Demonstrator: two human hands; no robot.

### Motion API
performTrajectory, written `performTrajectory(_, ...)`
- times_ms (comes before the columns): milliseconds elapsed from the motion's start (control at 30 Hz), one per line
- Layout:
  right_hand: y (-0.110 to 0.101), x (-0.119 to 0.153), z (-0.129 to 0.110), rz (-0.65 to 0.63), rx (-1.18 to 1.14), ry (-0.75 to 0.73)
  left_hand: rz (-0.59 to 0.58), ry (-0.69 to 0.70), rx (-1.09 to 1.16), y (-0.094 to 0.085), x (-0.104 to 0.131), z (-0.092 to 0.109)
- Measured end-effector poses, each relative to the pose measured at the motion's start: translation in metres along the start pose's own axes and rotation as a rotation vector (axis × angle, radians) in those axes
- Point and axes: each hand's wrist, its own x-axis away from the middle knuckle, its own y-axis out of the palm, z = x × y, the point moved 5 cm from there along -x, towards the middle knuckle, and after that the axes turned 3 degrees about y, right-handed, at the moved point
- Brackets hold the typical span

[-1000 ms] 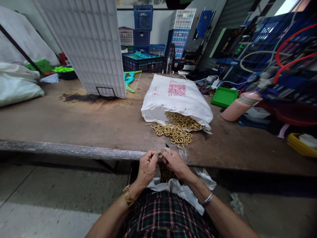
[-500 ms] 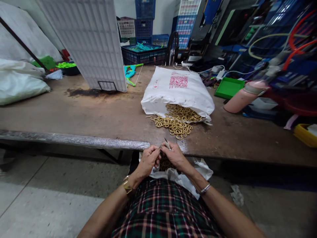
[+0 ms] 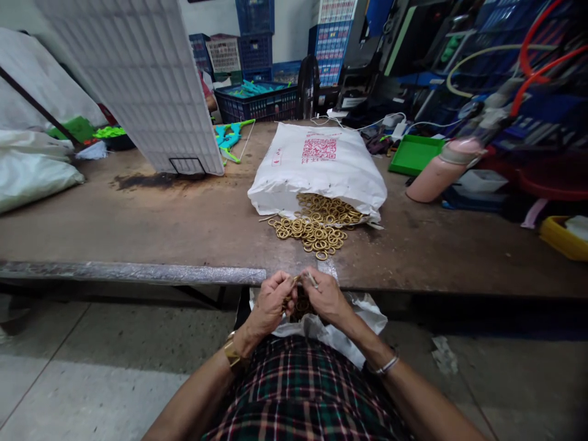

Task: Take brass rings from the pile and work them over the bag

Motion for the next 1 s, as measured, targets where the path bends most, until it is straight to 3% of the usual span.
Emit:
performTrajectory(133,0.007,0.008,-0.002,-0.075,0.187,-0.084,-0.001,0.064,-0.112,0.0,-0.001,0.004)
performTrajectory(533,0.01,0.013,-0.013,-0.071,0.455,-0.077,0.034,0.201,-0.257,-0.006,0.009,0.015)
performTrajectory(700,0.015,0.013,-0.02,-0.182,0.524,-0.057,0.01,0.238,-0.291,-0.009,0.014,0.016)
performTrajectory(867,0.011,0.011,-0.016,-0.184,0.705,0.006,-0.04,0.204,-0.269,-0.009,0.026,0.017)
performTrajectory(1000,-0.004,0.011,0.01,-0.094,0.79,0.136,-0.164,0.071,-0.167,-0.003,0.039,0.012)
